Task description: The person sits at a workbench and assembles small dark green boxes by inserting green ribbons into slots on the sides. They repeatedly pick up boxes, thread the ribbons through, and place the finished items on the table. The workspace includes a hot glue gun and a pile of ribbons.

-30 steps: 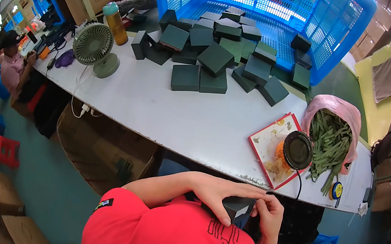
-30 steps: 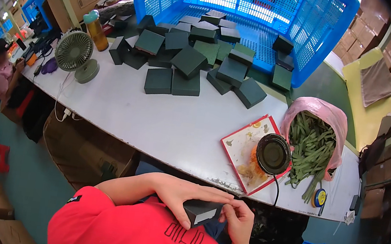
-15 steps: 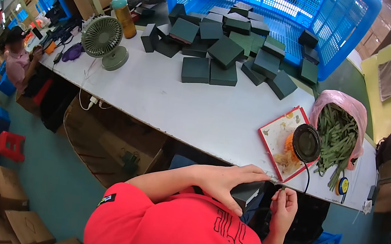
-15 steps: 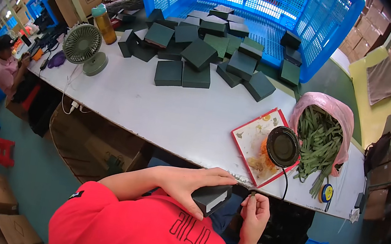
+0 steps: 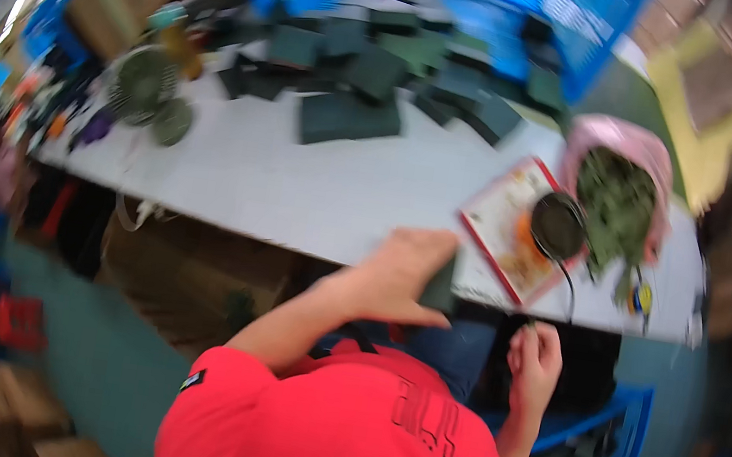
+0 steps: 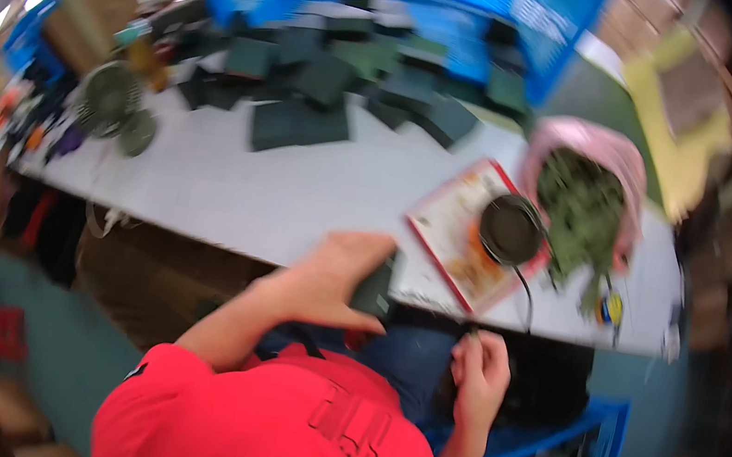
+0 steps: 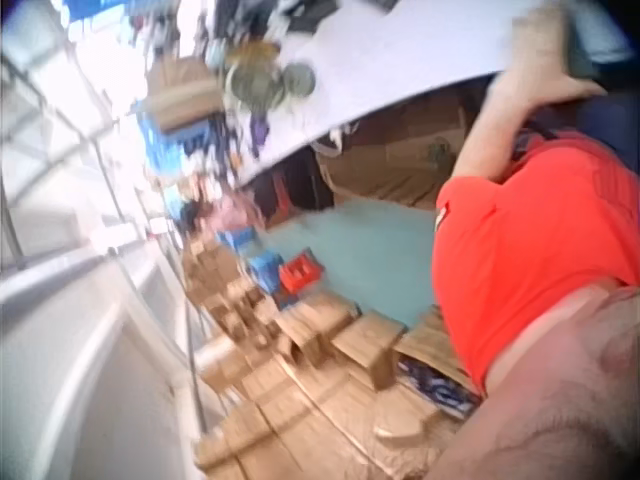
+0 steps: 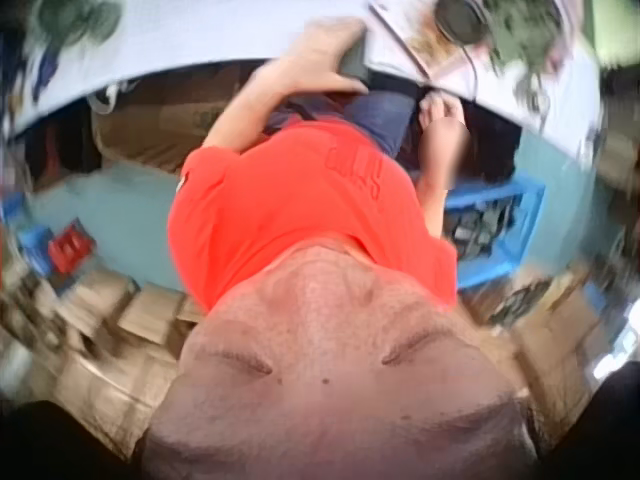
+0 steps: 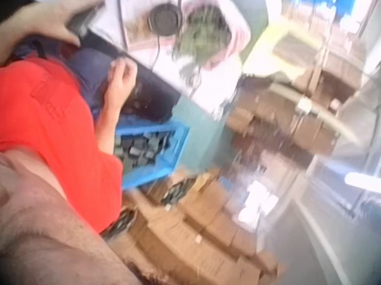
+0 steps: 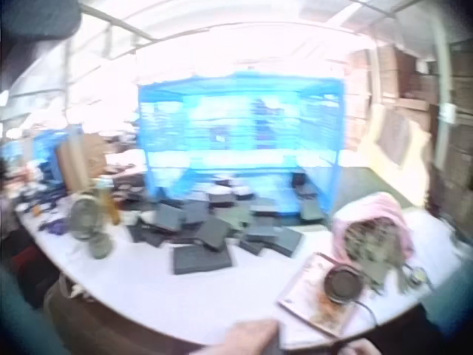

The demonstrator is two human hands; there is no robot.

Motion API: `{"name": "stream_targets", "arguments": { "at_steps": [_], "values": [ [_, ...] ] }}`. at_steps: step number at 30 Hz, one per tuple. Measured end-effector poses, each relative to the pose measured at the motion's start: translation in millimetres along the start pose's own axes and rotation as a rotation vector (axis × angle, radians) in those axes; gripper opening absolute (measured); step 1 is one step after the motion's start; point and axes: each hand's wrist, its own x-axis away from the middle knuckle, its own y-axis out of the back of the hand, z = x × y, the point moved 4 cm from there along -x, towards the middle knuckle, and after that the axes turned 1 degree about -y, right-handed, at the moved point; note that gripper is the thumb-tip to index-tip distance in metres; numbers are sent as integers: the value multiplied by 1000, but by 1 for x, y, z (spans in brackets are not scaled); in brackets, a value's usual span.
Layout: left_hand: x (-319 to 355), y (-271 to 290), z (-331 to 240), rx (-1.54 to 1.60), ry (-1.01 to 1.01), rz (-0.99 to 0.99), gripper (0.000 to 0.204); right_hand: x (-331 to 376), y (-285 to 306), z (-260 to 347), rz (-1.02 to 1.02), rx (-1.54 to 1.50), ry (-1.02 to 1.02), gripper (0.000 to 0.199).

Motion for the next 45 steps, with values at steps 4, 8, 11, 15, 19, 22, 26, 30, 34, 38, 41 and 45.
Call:
{"name": "stream_targets", "arguments": {
  "at_steps": [4,8,11,15,19,22,26,30,34,38,41,45],
  "values": [
    [-3,14,23,-315,141,-15,103,-14,3,3,-60,-65,17,10],
    [-4,1,46,-350,256,66,105,-31,10,12,-79,-221,59,12],
    [-7,-3,47,-352,324,80,103,-47,12,14,-117,-216,47,12],
    [-9,-5,47,-371,311,80,104,-67,7,12,-137,-178,50,16],
    [-9,-4,47,-358,314,70,105,-81,0,10,-127,-174,22,16],
    [-8,-4,49,-361,289,51,104,-86,-4,8,-134,-159,9,16],
    [-9,-4,50,-366,265,30,102,-91,-8,6,-139,-166,4,17],
    [-8,-4,52,-355,253,21,101,-97,-8,1,-162,-154,11,19],
    [-9,-4,52,-352,258,26,102,-100,-9,-1,-192,-156,9,20],
    [-8,-4,51,-360,267,35,104,-102,-9,-2,-176,-199,-20,18],
    [-8,-4,51,-360,265,33,104,-103,-7,-4,-152,-250,-44,17],
    [-9,-4,51,-349,264,32,104,-101,-5,-5,-142,-296,-61,17]
  ]
}}
